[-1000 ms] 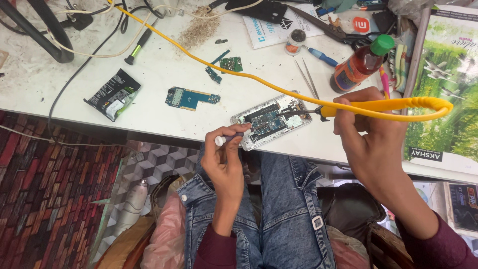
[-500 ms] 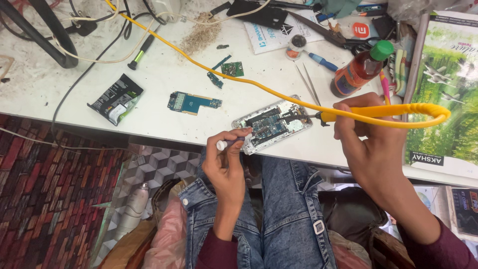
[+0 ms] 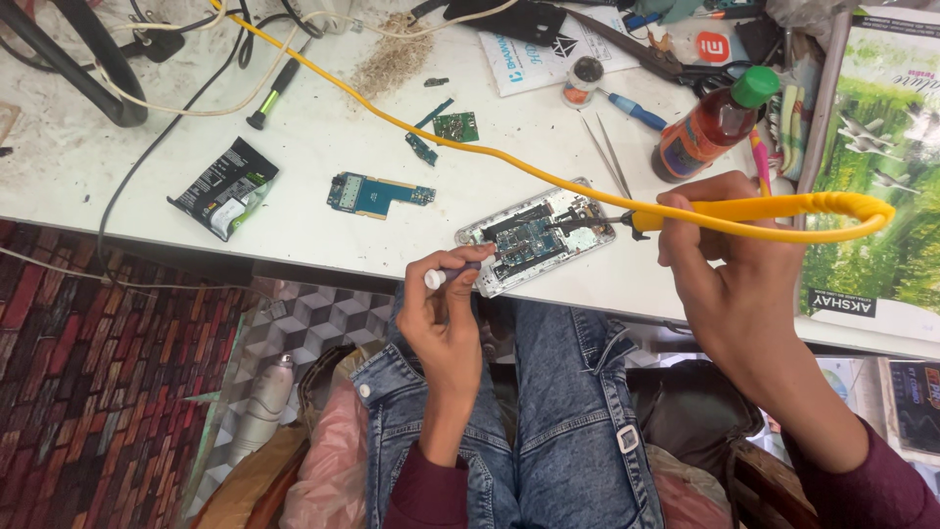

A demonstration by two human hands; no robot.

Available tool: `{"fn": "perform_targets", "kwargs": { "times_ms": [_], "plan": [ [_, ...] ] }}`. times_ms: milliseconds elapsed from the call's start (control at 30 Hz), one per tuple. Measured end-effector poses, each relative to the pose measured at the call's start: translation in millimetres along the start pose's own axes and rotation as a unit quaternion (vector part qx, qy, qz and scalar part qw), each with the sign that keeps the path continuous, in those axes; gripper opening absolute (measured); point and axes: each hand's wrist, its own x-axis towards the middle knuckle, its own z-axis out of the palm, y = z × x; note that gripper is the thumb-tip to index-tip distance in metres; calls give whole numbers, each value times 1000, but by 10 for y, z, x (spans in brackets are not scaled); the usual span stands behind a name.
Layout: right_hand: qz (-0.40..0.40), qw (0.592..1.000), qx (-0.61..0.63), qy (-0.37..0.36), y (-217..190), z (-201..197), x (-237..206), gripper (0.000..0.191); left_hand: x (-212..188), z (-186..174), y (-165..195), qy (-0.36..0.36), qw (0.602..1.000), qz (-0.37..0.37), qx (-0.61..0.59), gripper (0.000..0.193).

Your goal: The person uses a yellow soldering iron and a small white bottle to apply flux or solder to a disassembled mobile phone motherboard. They repeatedly heat and treat specific areas of the circuit board while seated at a cluttered workbench.

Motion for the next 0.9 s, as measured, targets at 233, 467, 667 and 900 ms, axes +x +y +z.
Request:
{"fn": "perform_targets", "kwargs": {
  "times_ms": [233, 467, 667, 900],
  "plan": [
    [-1, 1000, -7, -2, 5, -1, -5, 12, -5, 1, 7, 1, 1000, -9, -4, 7],
    [5, 1000, -3, -6, -1, -11, 7, 12, 4, -7, 20, -3, 1000, -4, -3, 8],
    [-1, 1000, -18, -13, -46, -60, 29, 12, 3, 0, 14, -3, 1000, 0, 1, 7],
    [3, 997, -74, -33, -154, -126, 41, 14, 6, 1, 4, 0, 1000, -2, -11, 7]
  ]
}}
